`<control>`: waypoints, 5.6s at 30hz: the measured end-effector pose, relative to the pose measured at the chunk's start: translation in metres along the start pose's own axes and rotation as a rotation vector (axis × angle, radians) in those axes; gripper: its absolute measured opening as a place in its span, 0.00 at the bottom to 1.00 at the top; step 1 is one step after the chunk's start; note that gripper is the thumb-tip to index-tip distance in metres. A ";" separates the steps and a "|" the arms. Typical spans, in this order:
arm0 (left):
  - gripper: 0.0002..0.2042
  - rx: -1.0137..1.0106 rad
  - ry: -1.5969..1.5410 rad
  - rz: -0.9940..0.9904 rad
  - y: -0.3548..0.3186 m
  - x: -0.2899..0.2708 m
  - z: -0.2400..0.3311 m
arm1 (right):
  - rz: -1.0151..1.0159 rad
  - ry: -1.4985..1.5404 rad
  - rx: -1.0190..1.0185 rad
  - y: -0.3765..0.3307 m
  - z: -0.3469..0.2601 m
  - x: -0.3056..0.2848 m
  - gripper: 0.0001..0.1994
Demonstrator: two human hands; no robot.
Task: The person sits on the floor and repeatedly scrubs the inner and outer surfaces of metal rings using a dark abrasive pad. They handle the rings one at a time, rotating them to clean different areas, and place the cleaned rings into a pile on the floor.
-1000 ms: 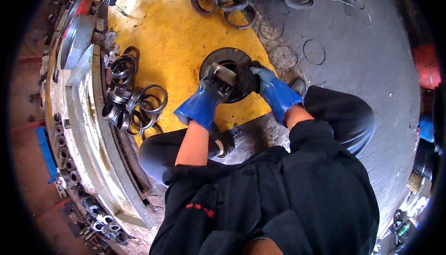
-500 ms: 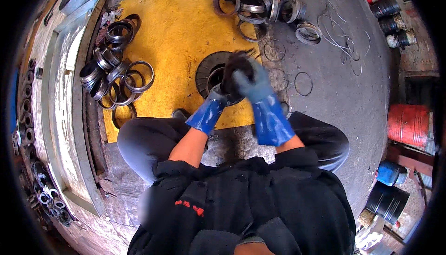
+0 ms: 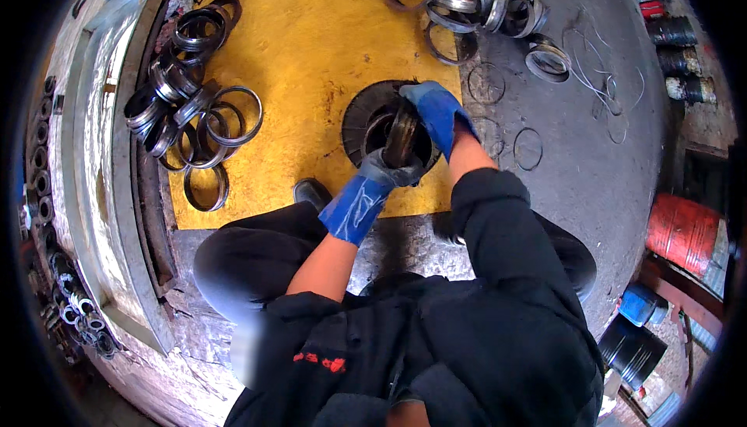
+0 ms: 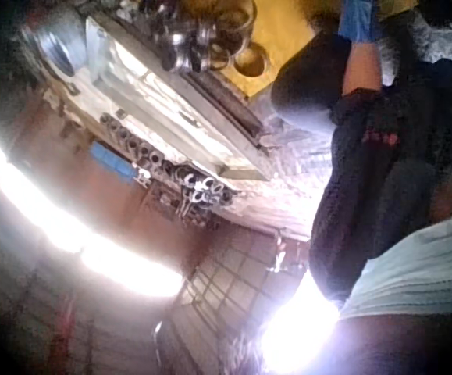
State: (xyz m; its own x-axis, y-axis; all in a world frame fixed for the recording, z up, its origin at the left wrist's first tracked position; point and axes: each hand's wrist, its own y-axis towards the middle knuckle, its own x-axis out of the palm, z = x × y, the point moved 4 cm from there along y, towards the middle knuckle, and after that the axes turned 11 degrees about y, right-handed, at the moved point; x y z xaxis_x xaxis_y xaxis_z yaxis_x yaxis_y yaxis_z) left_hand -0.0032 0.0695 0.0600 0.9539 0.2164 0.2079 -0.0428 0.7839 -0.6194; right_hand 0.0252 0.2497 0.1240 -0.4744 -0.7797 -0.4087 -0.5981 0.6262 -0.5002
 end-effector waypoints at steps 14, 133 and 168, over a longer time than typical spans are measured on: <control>0.12 0.087 -0.708 0.047 0.046 0.001 -0.062 | 0.590 -0.461 -0.372 -0.139 -0.007 0.051 0.34; 0.12 0.074 0.378 0.104 0.006 0.015 -0.062 | 0.389 0.279 -0.188 -0.057 0.023 0.022 0.21; 0.10 0.171 -0.300 0.245 -0.006 -0.013 -0.048 | 0.354 -0.110 0.042 -0.054 -0.022 0.035 0.28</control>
State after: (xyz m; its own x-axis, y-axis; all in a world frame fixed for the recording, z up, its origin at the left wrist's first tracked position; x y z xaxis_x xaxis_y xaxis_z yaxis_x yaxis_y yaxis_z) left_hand -0.0007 0.0343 0.0242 0.7815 0.5487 0.2969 -0.3306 0.7678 -0.5488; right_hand 0.0269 0.1880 0.1533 -0.5738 -0.5106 -0.6403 -0.3812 0.8585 -0.3430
